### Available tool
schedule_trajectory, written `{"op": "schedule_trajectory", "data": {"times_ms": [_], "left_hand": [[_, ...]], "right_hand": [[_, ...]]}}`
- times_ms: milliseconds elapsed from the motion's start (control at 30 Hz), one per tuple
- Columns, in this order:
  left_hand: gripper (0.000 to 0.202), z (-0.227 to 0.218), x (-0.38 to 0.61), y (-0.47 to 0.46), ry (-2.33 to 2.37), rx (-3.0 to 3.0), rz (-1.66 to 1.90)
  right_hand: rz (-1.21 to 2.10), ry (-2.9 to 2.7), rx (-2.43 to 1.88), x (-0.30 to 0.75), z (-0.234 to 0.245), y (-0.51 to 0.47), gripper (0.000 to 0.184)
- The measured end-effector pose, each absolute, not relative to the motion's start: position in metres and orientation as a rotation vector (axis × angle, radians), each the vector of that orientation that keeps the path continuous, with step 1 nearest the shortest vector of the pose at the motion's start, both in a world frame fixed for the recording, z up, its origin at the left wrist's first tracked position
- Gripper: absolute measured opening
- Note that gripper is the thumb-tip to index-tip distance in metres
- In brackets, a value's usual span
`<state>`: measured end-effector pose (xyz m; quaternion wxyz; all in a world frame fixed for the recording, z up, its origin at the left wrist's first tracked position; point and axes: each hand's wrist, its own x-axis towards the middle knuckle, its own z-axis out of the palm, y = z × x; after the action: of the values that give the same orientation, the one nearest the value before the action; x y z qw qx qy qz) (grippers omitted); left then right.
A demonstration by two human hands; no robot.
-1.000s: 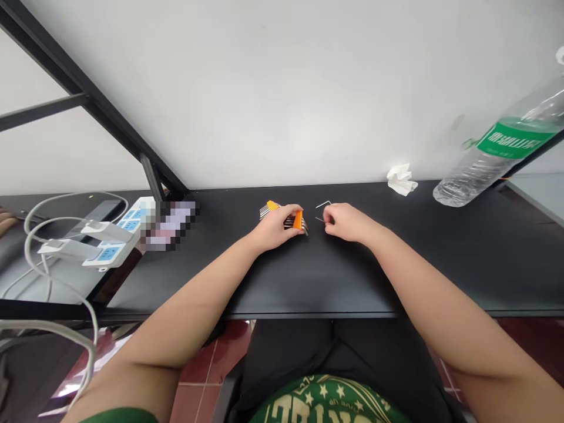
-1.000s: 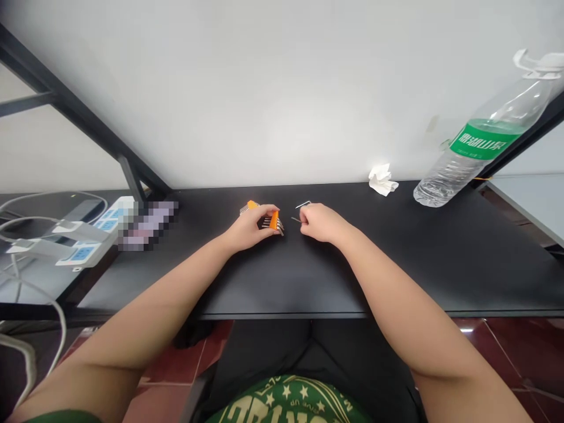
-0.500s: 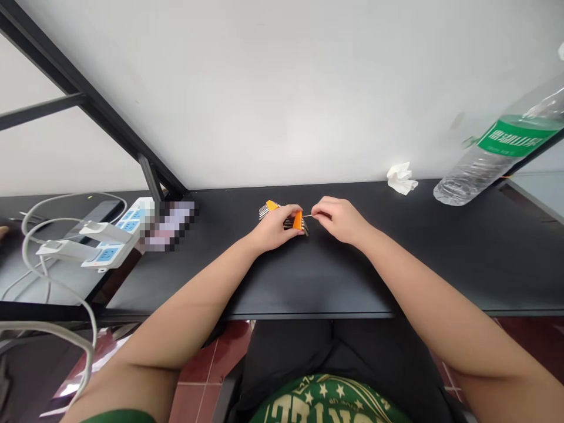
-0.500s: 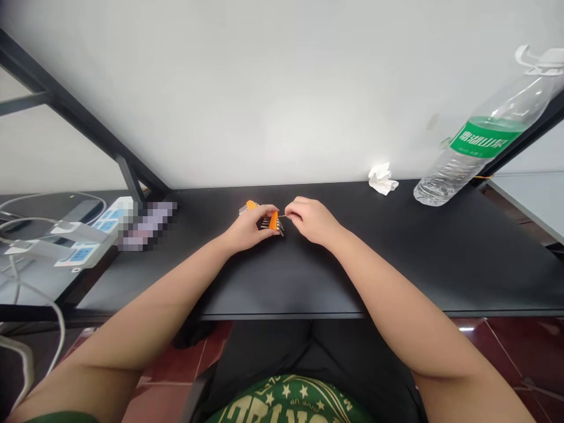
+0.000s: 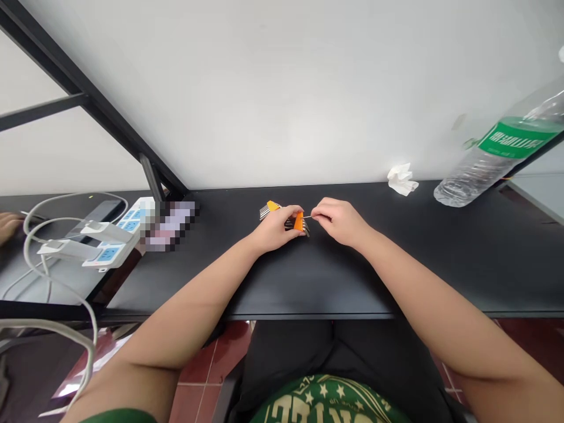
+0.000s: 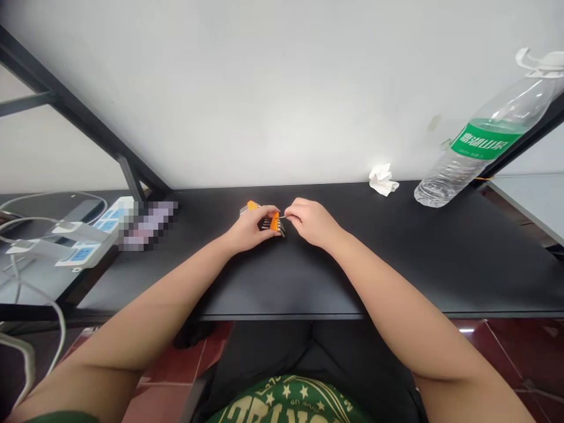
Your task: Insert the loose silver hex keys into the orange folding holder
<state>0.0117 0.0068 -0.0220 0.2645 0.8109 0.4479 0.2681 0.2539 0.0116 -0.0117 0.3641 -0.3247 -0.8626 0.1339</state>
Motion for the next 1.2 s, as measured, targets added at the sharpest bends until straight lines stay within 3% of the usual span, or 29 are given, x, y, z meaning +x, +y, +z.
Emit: {"op": "schedule_trajectory", "data": {"times_ms": [600, 733, 867, 1033, 1133, 1200], "left_hand": [[0.043, -0.016, 0.012, 0.005, 1.192, 2.273, 0.691], [0.040, -0.012, 0.014, 0.003, 1.175, 2.376, 0.692], [0.039, -0.007, 0.017, -0.003, 1.070, 2.418, 0.777], [0.038, -0.004, 0.021, -0.008, 1.022, 2.476, 0.813], [0.040, -0.007, 0.019, -0.005, 1.029, 2.503, 0.755], [0.045, -0.011, 0.016, -0.002, 1.072, 2.469, 0.729]], "right_hand": [[0.281, -2.354, -0.925, 0.250, -0.006, 0.001, 0.029], [0.470, -2.302, -0.838, 0.249, -0.004, 0.002, 0.026], [1.029, -1.947, -0.898, 0.248, -0.007, 0.006, 0.005], [1.745, -1.496, -0.857, 0.243, -0.015, 0.009, 0.041], [1.694, -1.561, -0.955, 0.245, -0.017, 0.013, 0.043], [1.346, -1.723, -1.120, 0.252, -0.018, 0.020, 0.035]]}}
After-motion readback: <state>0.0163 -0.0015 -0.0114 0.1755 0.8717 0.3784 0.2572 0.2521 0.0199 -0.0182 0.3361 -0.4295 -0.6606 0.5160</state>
